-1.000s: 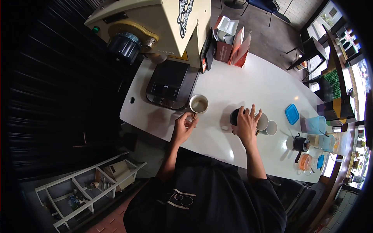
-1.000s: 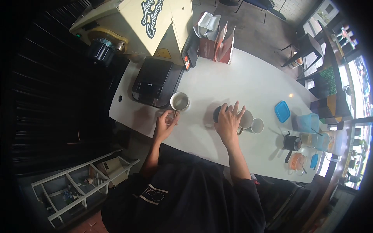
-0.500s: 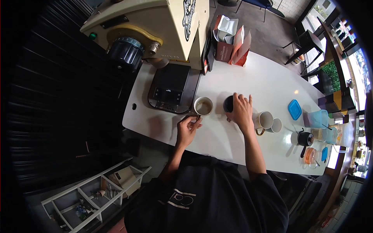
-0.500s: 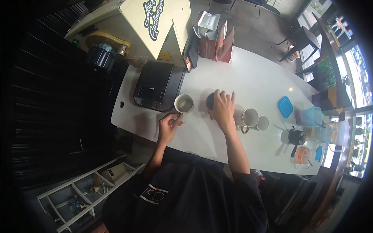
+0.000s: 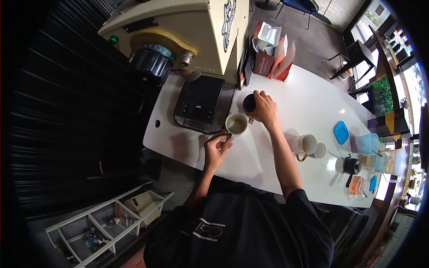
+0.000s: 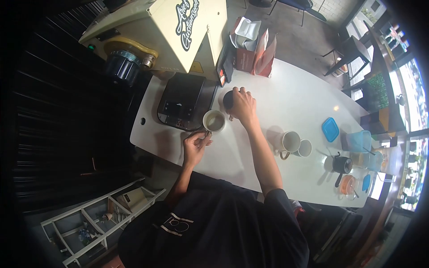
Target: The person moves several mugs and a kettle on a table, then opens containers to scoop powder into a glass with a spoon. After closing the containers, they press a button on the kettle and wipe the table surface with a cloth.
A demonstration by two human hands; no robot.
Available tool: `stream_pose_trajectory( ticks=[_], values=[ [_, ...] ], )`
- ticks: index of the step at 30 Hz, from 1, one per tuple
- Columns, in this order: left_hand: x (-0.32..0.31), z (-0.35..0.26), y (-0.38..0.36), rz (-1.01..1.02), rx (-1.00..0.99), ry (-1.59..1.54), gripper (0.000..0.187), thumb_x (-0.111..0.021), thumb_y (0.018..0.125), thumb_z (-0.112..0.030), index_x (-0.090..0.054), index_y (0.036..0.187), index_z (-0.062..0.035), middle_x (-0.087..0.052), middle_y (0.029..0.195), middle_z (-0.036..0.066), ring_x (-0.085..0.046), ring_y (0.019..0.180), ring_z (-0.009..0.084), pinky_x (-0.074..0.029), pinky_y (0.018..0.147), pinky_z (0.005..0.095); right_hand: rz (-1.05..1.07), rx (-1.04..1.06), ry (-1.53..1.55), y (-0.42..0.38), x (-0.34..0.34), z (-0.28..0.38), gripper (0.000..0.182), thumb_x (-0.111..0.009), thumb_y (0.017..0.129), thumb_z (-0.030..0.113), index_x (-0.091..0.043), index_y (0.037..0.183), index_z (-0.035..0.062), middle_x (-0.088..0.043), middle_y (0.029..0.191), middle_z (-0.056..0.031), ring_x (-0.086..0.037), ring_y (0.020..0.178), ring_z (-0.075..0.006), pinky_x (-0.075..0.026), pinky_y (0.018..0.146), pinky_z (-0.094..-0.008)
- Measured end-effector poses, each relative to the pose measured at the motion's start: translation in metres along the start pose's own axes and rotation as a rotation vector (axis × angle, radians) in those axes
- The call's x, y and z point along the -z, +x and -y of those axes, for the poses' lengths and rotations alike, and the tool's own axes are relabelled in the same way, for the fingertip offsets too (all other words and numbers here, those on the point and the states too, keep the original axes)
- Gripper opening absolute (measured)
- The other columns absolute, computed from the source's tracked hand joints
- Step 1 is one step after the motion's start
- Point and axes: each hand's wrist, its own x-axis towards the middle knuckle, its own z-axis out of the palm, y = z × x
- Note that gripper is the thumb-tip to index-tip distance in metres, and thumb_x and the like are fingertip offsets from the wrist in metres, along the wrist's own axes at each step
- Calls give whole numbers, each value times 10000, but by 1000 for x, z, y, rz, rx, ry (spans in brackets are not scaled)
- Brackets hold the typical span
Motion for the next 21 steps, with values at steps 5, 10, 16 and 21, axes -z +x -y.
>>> stream_pose_trajectory(
  ticks=[5,10,16,21],
  values=[
    [-1,-4,3,12,62,64,137,-655,906,-54,-662,968,69,-712,733,116,-720,755,176,-581,710,275,3,29,62,10,-7,2,749,-889,525,310,-553,1143,54,-598,1055,-141,-627,966,-337,-523,787,-433],
    [-1,-4,6,19,64,63,152,-658,905,-59,-659,975,76,-715,784,120,-719,765,181,-584,713,277,19,8,152,16,-10,-2,779,-891,532,330,-551,1183,70,-598,1075,-130,-616,1003,-326,-501,835,-426],
    [1,0,10,16,73,57,167,-663,904,-69,-658,975,82,-715,813,119,-718,769,182,-586,714,277,-40,95,271,20,-22,-8,881,-890,545,324,-512,1289,43,-599,1135,-151,-595,1053,-352,-485,879,-421],
    [3,1,12,22,85,72,206,-673,907,-106,-655,969,90,-714,824,110,-717,763,170,-574,692,262,0,109,347,22,-24,-8,862,-890,557,282,-513,1304,76,-608,1142,-150,-587,1065,-362,-477,898,-435]
  ],
)
